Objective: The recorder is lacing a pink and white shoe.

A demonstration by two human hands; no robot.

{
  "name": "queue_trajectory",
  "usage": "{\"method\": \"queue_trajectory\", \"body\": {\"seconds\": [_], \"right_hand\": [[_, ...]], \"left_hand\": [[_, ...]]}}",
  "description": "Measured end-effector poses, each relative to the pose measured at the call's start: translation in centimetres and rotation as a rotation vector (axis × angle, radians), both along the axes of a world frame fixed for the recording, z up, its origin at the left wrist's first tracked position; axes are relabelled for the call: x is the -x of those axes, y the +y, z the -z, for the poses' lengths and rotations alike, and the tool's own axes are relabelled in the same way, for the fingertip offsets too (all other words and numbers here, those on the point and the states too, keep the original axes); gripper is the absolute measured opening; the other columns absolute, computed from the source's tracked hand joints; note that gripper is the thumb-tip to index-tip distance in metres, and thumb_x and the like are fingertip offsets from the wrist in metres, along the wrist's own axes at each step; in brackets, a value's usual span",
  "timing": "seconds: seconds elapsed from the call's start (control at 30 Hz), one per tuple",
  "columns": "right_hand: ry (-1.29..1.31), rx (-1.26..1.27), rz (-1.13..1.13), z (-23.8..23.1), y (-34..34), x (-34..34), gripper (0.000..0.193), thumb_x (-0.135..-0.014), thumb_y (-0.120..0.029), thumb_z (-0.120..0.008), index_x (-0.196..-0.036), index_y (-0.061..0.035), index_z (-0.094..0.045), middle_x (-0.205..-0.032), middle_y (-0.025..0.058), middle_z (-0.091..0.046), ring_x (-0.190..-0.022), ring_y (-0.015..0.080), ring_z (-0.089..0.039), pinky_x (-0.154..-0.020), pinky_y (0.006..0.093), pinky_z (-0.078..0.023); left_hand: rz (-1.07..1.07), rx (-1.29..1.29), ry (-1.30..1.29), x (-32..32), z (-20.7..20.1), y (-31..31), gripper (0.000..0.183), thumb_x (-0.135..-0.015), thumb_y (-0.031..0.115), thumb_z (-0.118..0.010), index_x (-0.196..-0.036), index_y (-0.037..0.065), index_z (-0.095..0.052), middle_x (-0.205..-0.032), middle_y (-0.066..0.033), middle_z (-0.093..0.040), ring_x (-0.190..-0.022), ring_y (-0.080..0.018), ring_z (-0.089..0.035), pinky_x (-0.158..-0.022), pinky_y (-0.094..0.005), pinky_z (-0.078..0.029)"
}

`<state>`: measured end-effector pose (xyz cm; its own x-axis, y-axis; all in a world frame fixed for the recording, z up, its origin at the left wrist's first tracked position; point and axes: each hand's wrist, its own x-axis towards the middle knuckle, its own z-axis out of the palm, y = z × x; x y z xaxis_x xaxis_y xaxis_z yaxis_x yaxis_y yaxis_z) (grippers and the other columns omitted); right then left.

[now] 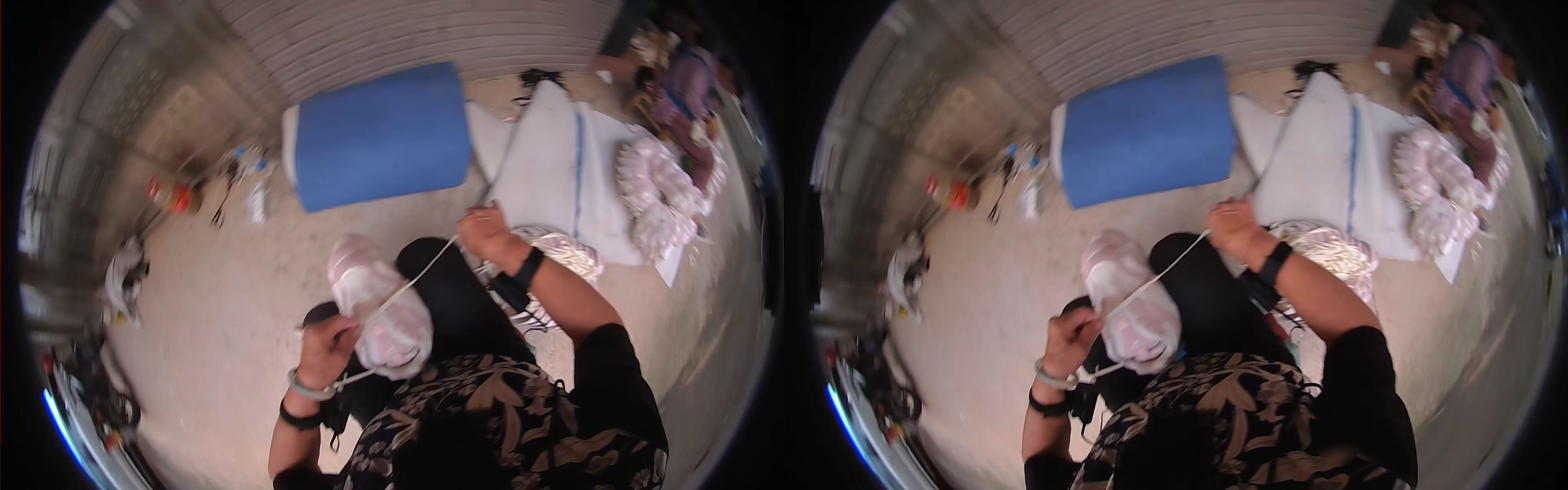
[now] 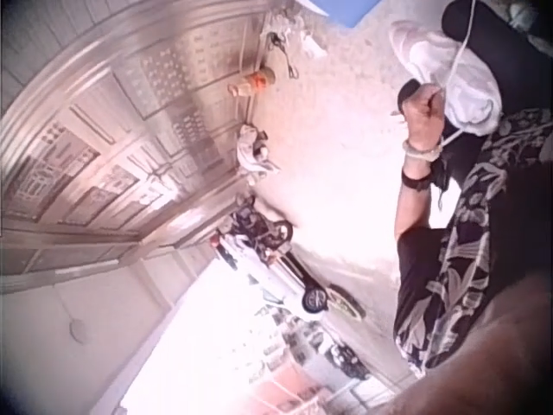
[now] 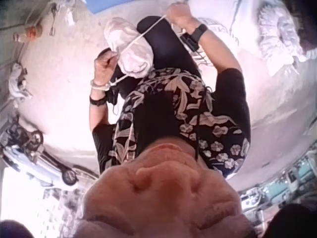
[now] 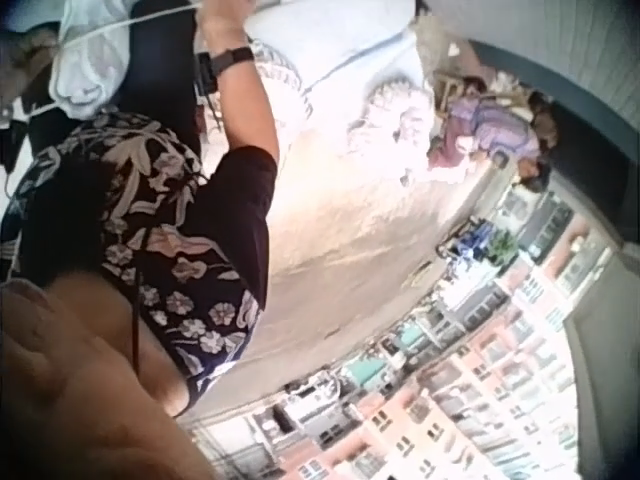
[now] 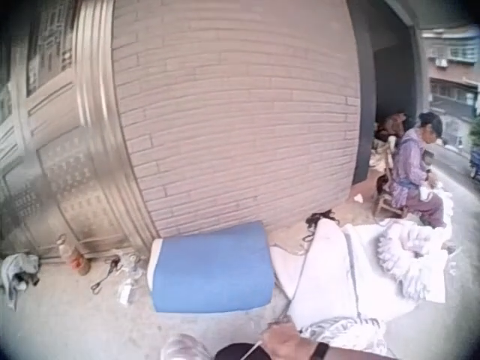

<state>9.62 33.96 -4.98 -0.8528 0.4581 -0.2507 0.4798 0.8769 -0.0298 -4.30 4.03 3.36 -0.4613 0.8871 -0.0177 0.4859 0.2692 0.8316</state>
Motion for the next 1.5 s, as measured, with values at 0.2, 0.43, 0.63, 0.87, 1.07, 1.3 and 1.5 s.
{"method": "queue_trajectory", "body": {"seconds": [0.2, 0.43, 0.63, 0.87, 1.07, 1.3, 1.5], "right_hand": [[0.812, 0.679, -0.349, -4.7, -7.4, 2.8, 0.022, -0.08, -0.008, -0.062, -0.1, 0.0018, -0.061, -0.097, 0.0153, -0.062, -0.088, 0.0294, -0.06, -0.079, 0.0368, -0.048], [0.604, 1.229, -0.378, -6.8, -11.6, 4.4, 0.02, -0.082, -0.011, -0.063, -0.098, 0.001, -0.062, -0.075, 0.0131, -0.064, -0.068, 0.0179, -0.062, -0.066, 0.0289, -0.049], [0.41, 1.182, -0.164, -5.5, -10.1, 3.3, 0.007, -0.083, -0.006, -0.06, -0.088, -0.0016, -0.064, -0.065, 0.0066, -0.061, -0.059, 0.0077, -0.055, -0.056, 0.0233, -0.045], [0.649, 1.284, 0.18, -3.4, -7.6, 2.2, 0.011, -0.093, -0.01, -0.051, -0.092, -0.0026, -0.059, -0.067, -0.0012, -0.055, -0.055, 0.0036, -0.046, -0.051, 0.0179, -0.039], [0.674, 1.348, 0.262, -3.0, -8.5, 1.6, 0.014, -0.093, -0.01, -0.053, -0.1, -0.0023, -0.062, -0.076, 0.0001, -0.06, -0.062, 0.0046, -0.049, -0.057, 0.0196, -0.041], [0.698, 1.354, 0.239, -2.7, -8.4, 1.5, 0.011, -0.091, -0.009, -0.055, -0.097, -0.0021, -0.062, -0.077, 0.0003, -0.061, -0.062, 0.0047, -0.05, -0.057, 0.02, -0.041], [0.796, 1.316, 0.144, -2.1, -10.0, 1.3, 0.005, -0.085, -0.006, -0.063, -0.086, -0.0011, -0.063, -0.069, -0.0041, -0.054, -0.06, 0.0027, -0.044, -0.053, 0.0185, -0.038]], "left_hand": [[-0.09, -0.118, -0.029, -1.4, 0.3, 0.5, 0.003, -0.081, -0.004, -0.061, -0.082, -0.002, -0.062, -0.065, -0.0073, -0.058, -0.06, -0.0088, -0.052, -0.054, -0.0236, -0.043], [-0.038, -0.224, 0.348, -1.3, 1.5, 0.8, 0.02, -0.073, 0.004, -0.067, -0.091, 0.003, -0.06, -0.074, -0.0116, -0.063, -0.064, -0.0295, -0.061, -0.059, -0.0358, -0.047], [0.1, -0.193, 0.499, -2.4, 1.9, 0.6, 0.032, -0.067, 0.019, -0.071, -0.095, 0.006, -0.061, -0.096, -0.0121, -0.059, -0.09, -0.031, -0.057, -0.079, -0.0423, -0.044], [0.409, -0.143, 0.745, -4.2, 5.1, 1.9, 0.05, -0.06, 0.026, -0.067, -0.106, 0.008, -0.057, -0.113, -0.0065, -0.051, -0.113, -0.0275, -0.043, -0.096, -0.0441, -0.034], [0.394, -0.094, 0.814, -4.5, 5.5, 2.6, 0.048, -0.06, 0.029, -0.068, -0.103, 0.009, -0.059, -0.112, -0.0061, -0.051, -0.11, -0.0258, -0.042, -0.096, -0.0445, -0.033], [0.396, 0.014, 0.804, -5.3, 5.3, 3.3, 0.042, -0.065, 0.03, -0.068, -0.1, 0.008, -0.059, -0.114, -0.0065, -0.05, -0.111, -0.0256, -0.041, -0.095, -0.0443, -0.032], [0.407, 0.059, 0.839, -6.0, 5.9, 3.9, 0.039, -0.065, 0.028, -0.069, -0.098, 0.009, -0.06, -0.11, -0.0068, -0.052, -0.111, -0.0259, -0.042, -0.094, -0.0424, -0.032]]}}
